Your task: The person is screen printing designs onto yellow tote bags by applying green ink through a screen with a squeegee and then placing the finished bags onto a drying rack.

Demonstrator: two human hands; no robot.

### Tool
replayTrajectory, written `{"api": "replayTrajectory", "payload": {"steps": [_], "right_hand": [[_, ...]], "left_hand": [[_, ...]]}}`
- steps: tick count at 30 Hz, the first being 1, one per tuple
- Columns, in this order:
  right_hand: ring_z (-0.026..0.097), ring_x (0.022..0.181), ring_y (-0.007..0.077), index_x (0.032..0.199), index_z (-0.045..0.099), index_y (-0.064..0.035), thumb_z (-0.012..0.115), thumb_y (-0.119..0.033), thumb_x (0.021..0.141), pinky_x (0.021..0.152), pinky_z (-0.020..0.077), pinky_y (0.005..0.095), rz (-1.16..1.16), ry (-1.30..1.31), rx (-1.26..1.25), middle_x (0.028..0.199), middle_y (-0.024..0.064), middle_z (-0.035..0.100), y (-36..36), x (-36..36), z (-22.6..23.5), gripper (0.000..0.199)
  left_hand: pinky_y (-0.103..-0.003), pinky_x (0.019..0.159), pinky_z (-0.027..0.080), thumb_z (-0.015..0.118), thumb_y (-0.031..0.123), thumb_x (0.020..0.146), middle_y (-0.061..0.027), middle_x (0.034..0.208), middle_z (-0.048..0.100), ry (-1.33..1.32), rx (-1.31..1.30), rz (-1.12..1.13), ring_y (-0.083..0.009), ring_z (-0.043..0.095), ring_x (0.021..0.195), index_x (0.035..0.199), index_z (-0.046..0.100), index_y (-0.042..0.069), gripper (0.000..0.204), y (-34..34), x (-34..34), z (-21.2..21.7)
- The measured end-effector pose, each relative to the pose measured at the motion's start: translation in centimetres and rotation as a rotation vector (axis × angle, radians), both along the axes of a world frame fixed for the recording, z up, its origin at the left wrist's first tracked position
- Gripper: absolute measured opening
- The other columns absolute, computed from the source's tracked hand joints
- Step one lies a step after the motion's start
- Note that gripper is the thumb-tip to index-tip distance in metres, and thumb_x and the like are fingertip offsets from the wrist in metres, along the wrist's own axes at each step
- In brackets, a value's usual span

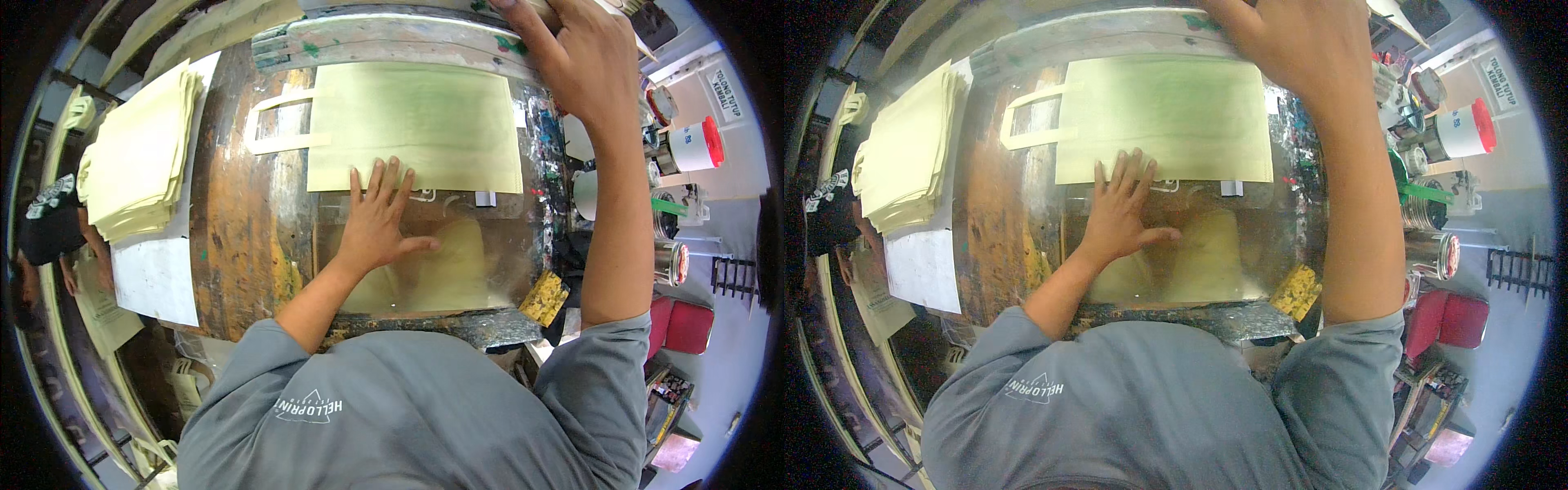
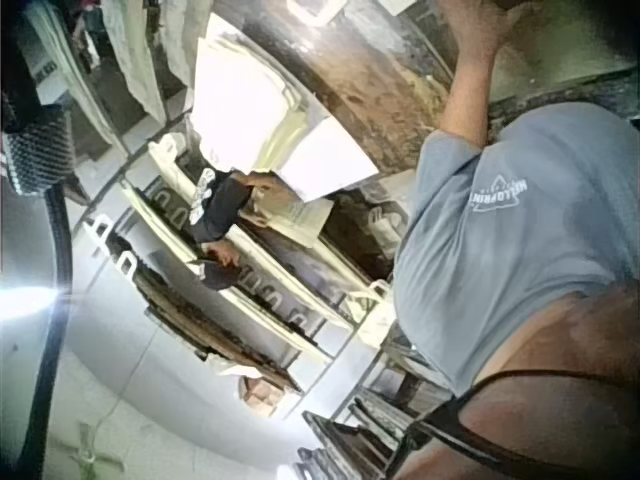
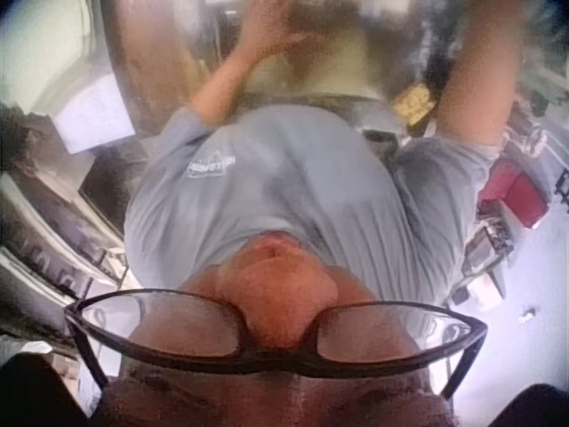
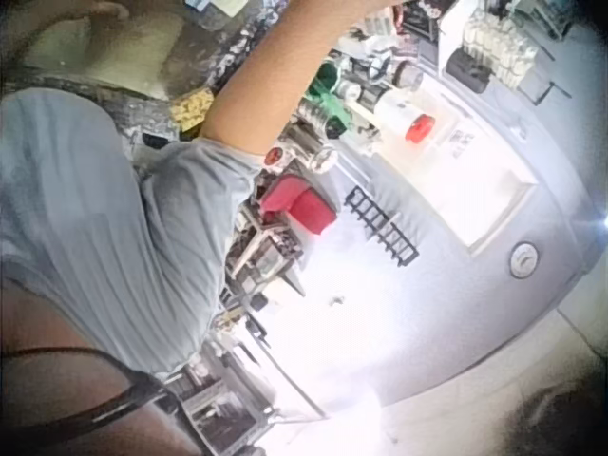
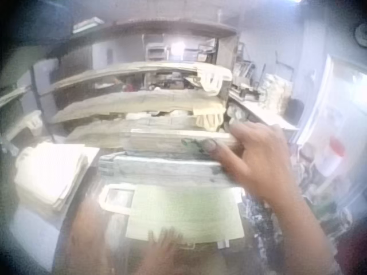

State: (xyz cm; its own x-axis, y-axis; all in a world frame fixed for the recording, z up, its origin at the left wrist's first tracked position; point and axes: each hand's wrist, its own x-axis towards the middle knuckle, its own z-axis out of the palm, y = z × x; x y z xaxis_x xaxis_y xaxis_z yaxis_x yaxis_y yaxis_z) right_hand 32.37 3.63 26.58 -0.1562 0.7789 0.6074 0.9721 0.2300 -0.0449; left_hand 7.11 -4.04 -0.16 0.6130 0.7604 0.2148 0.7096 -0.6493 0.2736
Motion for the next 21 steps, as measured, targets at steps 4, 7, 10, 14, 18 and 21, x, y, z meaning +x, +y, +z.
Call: {"api": "replayTrajectory", "payload": {"steps": [4, 7, 10, 14, 18, 21], "right_hand": [[0.042, 0.057, 0.0168, 0.071, 0.057, -0.0116, 0.045, -0.08, 0.1, 0.056, 0.036, 0.0333, 0.009, 0.066, 0.015, 0.063, 0.0003, 0.052, 0.0, 0.3, 0.0, 0.076], [0.046, 0.06, 0.0179, 0.07, 0.057, -0.0126, 0.045, -0.079, 0.101, 0.063, 0.0386, 0.0356, 0.007, 0.009, -0.008, 0.065, 0.0009, 0.055, -0.2, 0.4, 0.4, 0.074], [0.05, 0.064, 0.0194, 0.069, 0.055, -0.0141, 0.047, -0.074, 0.103, 0.074, 0.0394, 0.04, -0.039, -0.12, -0.008, 0.067, 0.0014, 0.057, -0.4, 0.2, 0.2, 0.069], [0.068, 0.094, 0.0357, 0.104, 0.065, -0.0071, 0.07, -0.064, 0.09, 0.082, 0.0449, 0.0519, 0.021, -0.151, -0.1, 0.093, 0.0136, 0.069, -3.2, 1.3, -5.4, 0.059], [0.068, 0.104, 0.0386, 0.112, 0.06, -0.009, 0.092, -0.036, 0.073, 0.081, 0.0502, 0.0518, 0.033, -0.081, -0.352, 0.104, 0.0129, 0.07, -3.1, 2.6, -9.1, 0.057], [0.068, 0.1, 0.0402, 0.109, 0.06, -0.0081, 0.093, -0.034, 0.071, 0.079, 0.0511, 0.0524, 0.084, -0.081, -0.381, 0.098, 0.0138, 0.069, -3.9, 2.1, -10.7, 0.057]], "left_hand": [[-0.069, 0.128, 0.009, 0.066, 0.093, 0.07, -0.0237, 0.171, 0.032, 0.026, -0.028, 0.009, -0.0467, 0.024, 0.159, 0.161, 0.045, 0.008, 0.126, -0.2, 0.2, -0.7], [-0.069, 0.127, 0.01, 0.066, 0.091, 0.073, -0.0245, 0.168, 0.035, 0.028, 0.093, -0.008, -0.0473, 0.027, 0.157, 0.161, 0.045, 0.008, 0.123, -0.2, 0.0, 1.6], [-0.056, 0.118, 0.038, 0.088, 0.055, 0.079, -0.0209, 0.153, 0.053, -0.621, -0.077, 0.222, -0.0369, 0.051, 0.142, 0.155, 0.05, 0.003, 0.1, 3.1, -2.6, 6.2], [-0.032, 0.096, 0.058, 0.096, 0.014, 0.078, -0.0155, 0.123, 0.073, -1.282, -0.709, 0.106, -0.0201, 0.07, 0.112, 0.14, 0.057, -0.006, 0.076, 4.1, -4.3, 15.3], [-0.034, 0.102, 0.054, 0.099, 0.017, 0.075, -0.0135, 0.126, 0.073, -1.071, -0.494, 0.295, -0.0196, 0.068, 0.117, 0.152, 0.051, -0.004, 0.094, 1.3, -4.4, 7.5], [-0.04, 0.102, 0.048, 0.102, 0.036, 0.068, -0.0114, 0.12, 0.074, -0.912, -0.336, 0.373, -0.0222, 0.068, 0.109, 0.156, 0.049, -0.001, 0.109, 0.1, -5.5, 2.2]]}}
